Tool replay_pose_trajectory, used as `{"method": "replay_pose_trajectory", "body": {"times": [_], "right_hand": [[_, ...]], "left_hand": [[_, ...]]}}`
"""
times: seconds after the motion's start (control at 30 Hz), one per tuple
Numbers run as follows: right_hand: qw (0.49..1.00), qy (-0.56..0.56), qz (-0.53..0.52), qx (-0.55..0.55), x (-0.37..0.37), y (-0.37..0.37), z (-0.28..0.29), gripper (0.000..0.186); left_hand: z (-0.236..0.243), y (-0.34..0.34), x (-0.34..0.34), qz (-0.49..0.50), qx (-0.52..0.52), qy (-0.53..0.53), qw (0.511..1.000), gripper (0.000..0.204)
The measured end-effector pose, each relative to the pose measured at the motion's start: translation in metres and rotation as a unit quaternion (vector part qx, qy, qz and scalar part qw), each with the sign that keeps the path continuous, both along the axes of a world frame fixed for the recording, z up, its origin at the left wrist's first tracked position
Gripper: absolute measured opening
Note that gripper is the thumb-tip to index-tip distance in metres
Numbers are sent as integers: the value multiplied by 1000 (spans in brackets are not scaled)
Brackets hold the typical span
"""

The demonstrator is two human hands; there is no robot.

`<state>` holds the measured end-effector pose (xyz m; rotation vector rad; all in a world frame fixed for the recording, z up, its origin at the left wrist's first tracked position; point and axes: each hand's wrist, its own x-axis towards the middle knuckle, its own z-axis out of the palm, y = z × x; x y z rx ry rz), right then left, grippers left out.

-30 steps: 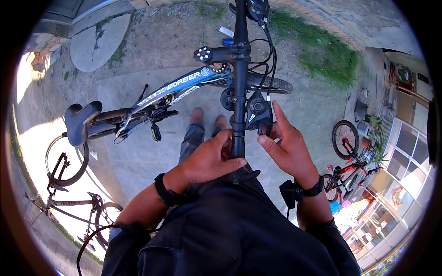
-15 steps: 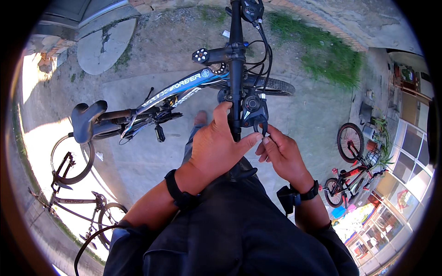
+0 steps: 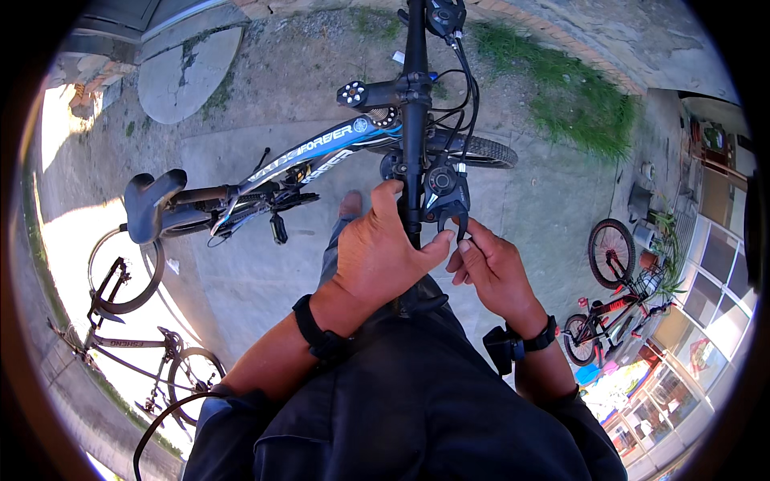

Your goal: The person adjusts the handlebars and seat of a blue mountain bike, then inspects the rear derailleur and chain. They subsequently pick up a coiled black cable from the ground and walk into a house.

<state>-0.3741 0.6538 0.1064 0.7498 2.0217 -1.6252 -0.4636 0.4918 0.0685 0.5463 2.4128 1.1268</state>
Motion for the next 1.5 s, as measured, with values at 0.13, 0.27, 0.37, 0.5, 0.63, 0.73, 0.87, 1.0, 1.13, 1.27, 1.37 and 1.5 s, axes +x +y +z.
{"method": "replay_pose_trajectory", "body": {"times": [0.13,0.27,0.37,0.5,0.63,0.73,0.87,1.0,1.13,1.27,1.37,1.5], "right_hand": [[1000,3,3,-3,2,1,-1,38],[1000,4,8,-3,3,3,-3,38],[1000,11,9,-3,3,3,-4,38],[1000,13,5,-5,2,2,-4,38],[1000,17,5,-5,3,2,-5,38],[1000,22,7,-6,5,3,-6,37],[1000,17,19,-2,6,5,-7,37],[1000,22,17,3,5,4,-7,37],[1000,17,12,1,4,3,-6,37],[1000,15,9,-1,3,2,-6,37],[1000,16,11,-1,5,3,-6,37],[1000,14,9,0,6,3,-6,37]], "left_hand": [[-9,-1,3,9,4,23,1000,71],[-10,-3,3,1,5,33,999,73],[-3,-3,1,-6,6,8,1000,78],[-2,-3,-1,-9,-7,1,1000,84],[-4,-1,0,-6,-6,26,1000,81],[-6,-2,2,-1,0,18,1000,78],[-10,-4,3,-5,-10,17,1000,76],[0,-4,-2,-19,-12,11,1000,81],[1,-2,-2,-8,-11,-14,1000,82],[0,-2,-2,-9,-15,11,1000,80],[-8,-4,2,-5,-23,-3,1000,78],[-2,-5,0,-15,-16,-1,1000,79]]}}
